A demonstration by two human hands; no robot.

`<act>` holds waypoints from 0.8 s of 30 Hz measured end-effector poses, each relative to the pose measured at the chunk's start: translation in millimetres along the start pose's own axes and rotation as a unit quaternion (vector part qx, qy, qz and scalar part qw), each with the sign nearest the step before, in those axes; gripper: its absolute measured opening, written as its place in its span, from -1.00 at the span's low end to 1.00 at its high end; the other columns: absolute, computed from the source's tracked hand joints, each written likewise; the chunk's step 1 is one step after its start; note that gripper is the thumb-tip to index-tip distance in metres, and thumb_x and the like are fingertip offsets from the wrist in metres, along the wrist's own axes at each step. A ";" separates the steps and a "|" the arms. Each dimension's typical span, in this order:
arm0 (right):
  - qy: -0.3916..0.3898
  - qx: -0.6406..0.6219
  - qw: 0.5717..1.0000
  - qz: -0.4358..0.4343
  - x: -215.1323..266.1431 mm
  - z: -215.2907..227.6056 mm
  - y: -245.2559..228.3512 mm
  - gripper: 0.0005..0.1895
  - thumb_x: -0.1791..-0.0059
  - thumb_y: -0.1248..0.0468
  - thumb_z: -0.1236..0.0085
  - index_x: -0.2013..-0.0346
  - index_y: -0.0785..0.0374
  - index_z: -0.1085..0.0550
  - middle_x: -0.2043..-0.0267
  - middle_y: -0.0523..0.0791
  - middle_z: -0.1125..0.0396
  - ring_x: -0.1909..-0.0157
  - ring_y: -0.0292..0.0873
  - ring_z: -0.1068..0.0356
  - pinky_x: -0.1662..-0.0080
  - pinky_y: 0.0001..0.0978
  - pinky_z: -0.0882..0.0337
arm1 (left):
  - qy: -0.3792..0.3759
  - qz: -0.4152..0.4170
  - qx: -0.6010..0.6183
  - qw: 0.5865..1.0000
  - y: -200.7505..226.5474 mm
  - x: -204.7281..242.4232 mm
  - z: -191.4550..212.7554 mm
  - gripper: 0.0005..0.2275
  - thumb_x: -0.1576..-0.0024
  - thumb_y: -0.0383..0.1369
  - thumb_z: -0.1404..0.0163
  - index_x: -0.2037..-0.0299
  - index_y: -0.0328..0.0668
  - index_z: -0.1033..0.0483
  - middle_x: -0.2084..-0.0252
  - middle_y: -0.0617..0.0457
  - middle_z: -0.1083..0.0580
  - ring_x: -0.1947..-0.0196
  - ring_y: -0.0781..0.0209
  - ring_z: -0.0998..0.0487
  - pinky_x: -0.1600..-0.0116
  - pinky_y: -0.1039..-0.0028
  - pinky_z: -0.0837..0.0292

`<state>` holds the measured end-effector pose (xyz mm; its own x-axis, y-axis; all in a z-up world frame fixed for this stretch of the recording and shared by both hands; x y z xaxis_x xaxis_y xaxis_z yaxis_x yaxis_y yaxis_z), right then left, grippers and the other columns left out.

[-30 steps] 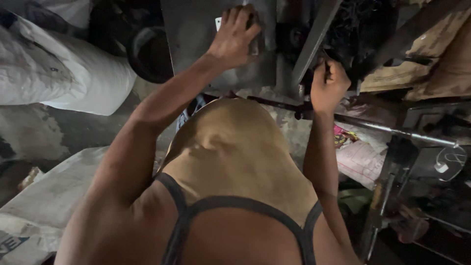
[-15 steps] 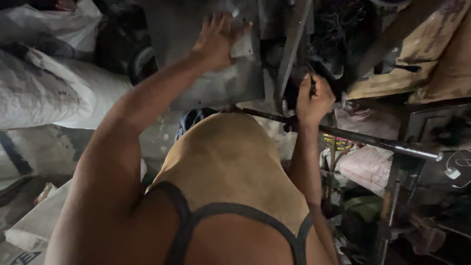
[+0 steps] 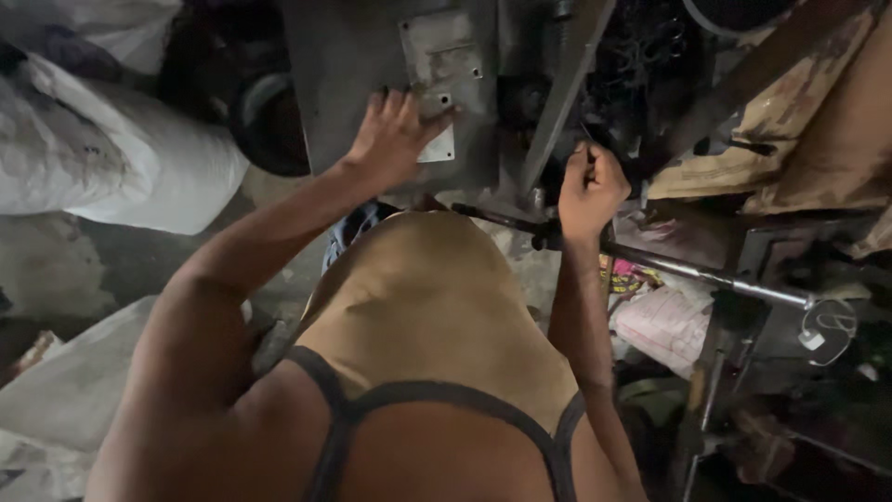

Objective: The person operates a manual machine by repeatedly turning a crank handle with both hands. The person also uses a small metal cup to scoop material from a container and pour it into the machine's hopper. The person occasionally wipes the machine's surface with their hand.

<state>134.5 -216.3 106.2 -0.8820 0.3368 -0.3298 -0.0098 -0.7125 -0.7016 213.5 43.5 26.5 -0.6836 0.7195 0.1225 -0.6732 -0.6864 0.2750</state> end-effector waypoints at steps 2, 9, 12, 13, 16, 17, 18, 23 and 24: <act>-0.003 -0.003 1.000 0.027 -2.1 -1.1 -4.0 -0.90 -0.13 0.39 -0.20 0.16 0.42 -0.55 0.44 -0.07 -0.33 0.47 -0.33 -0.19 0.41 -0.39 -0.17 | 0.059 -0.022 -0.037 0.997 9.8 -1.7 -6.4 -0.24 0.06 -0.18 -0.23 -0.47 0.15 -0.34 -0.23 -0.39 -0.29 -0.14 -0.30 -0.33 -0.16 -0.09 -0.27; 0.000 0.002 1.000 0.009 -0.2 0.8 -6.2 -0.90 -0.14 0.40 -0.20 0.17 0.43 -0.56 0.48 -0.08 -0.31 0.46 -0.27 -0.16 0.35 -0.39 -0.22 | 0.063 -0.031 0.005 0.998 8.9 -5.5 -25.8 -0.55 0.08 -0.18 -0.25 -0.06 0.05 -0.59 -0.29 -0.34 -0.29 -0.26 -0.25 -0.31 -0.30 -0.07 -0.22; 0.005 -0.074 0.997 0.015 15.5 2.7 -23.5 -0.88 -0.18 0.36 -0.10 0.09 0.37 -0.55 0.28 -0.09 -0.46 0.26 -0.29 -0.44 0.16 -0.46 -0.43 | 0.057 0.005 0.173 0.983 -18.8 25.2 -18.9 -0.35 0.03 0.08 -0.30 -0.22 -0.05 -0.50 -0.19 -0.44 -0.28 -0.25 -0.39 -0.26 -0.33 -0.19 -0.15; -0.010 -0.071 0.996 0.049 21.1 -3.2 -37.1 -0.87 -0.17 0.34 -0.10 0.10 0.36 -0.56 0.26 -0.08 -0.47 0.24 -0.26 -0.45 0.13 -0.43 -0.43 | 0.105 0.010 0.170 0.980 -27.0 40.3 -8.1 -0.29 0.06 0.12 -0.32 -0.25 -0.06 -0.48 -0.23 -0.45 -0.26 -0.27 -0.42 -0.24 -0.33 -0.21 -0.12; -0.105 -0.116 0.983 0.091 38.6 -43.4 -73.5 -0.83 -0.15 0.27 -0.13 0.09 0.32 -0.58 0.21 -0.04 -0.49 0.18 -0.21 -0.49 0.08 -0.40 -0.47 | 0.202 0.026 0.178 0.963 -47.5 79.6 11.2 -0.11 0.13 0.17 -0.37 -0.36 -0.11 -0.37 -0.33 -0.45 -0.21 -0.34 -0.46 -0.19 -0.36 -0.23 -0.06; -0.171 -0.168 0.969 0.065 41.2 -71.6 -80.3 -0.80 -0.16 0.23 -0.14 0.07 0.32 -0.58 0.17 -0.03 -0.49 0.17 -0.21 -0.51 0.10 -0.42 -0.50 | 0.205 0.031 0.191 0.960 -53.9 85.5 10.6 -0.07 0.14 0.14 -0.39 -0.40 -0.14 -0.32 -0.35 -0.42 -0.22 -0.35 -0.44 -0.20 -0.40 -0.21 -0.07; -0.232 -0.163 0.958 0.043 43.9 -96.9 -85.9 -0.77 -0.15 0.20 -0.15 0.03 0.31 -0.57 0.12 -0.03 -0.50 0.13 -0.21 -0.51 0.07 -0.41 -0.49 | 0.207 0.036 0.204 0.956 -58.7 89.7 9.3 -0.03 0.16 0.11 -0.40 -0.44 -0.17 -0.27 -0.36 -0.39 -0.22 -0.36 -0.41 -0.21 -0.44 -0.19 -0.08; -0.342 -0.152 0.927 -0.003 33.3 -206.3 -106.8 -0.63 -0.02 0.08 -0.33 0.09 0.33 -0.55 0.20 -0.07 -0.53 0.16 -0.26 -0.52 0.12 -0.39 -0.48 | 0.207 0.050 0.153 0.965 -68.6 92.1 3.9 0.00 0.18 -0.06 -0.44 -0.51 -0.16 -0.23 -0.42 -0.30 -0.22 -0.36 -0.36 -0.24 -0.42 -0.11 -0.15; -0.339 -0.157 0.927 -0.023 31.9 -216.9 -104.9 -0.64 0.00 0.09 -0.34 0.14 0.33 -0.56 0.24 -0.07 -0.54 0.21 -0.24 -0.52 0.14 -0.39 -0.49 | 0.211 0.050 0.148 0.965 -68.8 92.7 4.0 0.00 0.19 -0.07 -0.44 -0.52 -0.15 -0.22 -0.42 -0.28 -0.22 -0.37 -0.35 -0.25 -0.41 -0.10 -0.17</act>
<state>209.6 2.7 32.2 -0.9787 -0.1772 0.1034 -0.0114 -0.4561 -0.8899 197.5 157.9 22.8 -0.8374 0.5006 -0.2195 -0.5300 -0.6451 0.5504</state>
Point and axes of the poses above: each hand's wrist, its own x-axis away from the middle knuckle, its own z-axis out of the back of the hand, y = z × x, the point moved 9 cm from there along -x, towards the middle knuckle
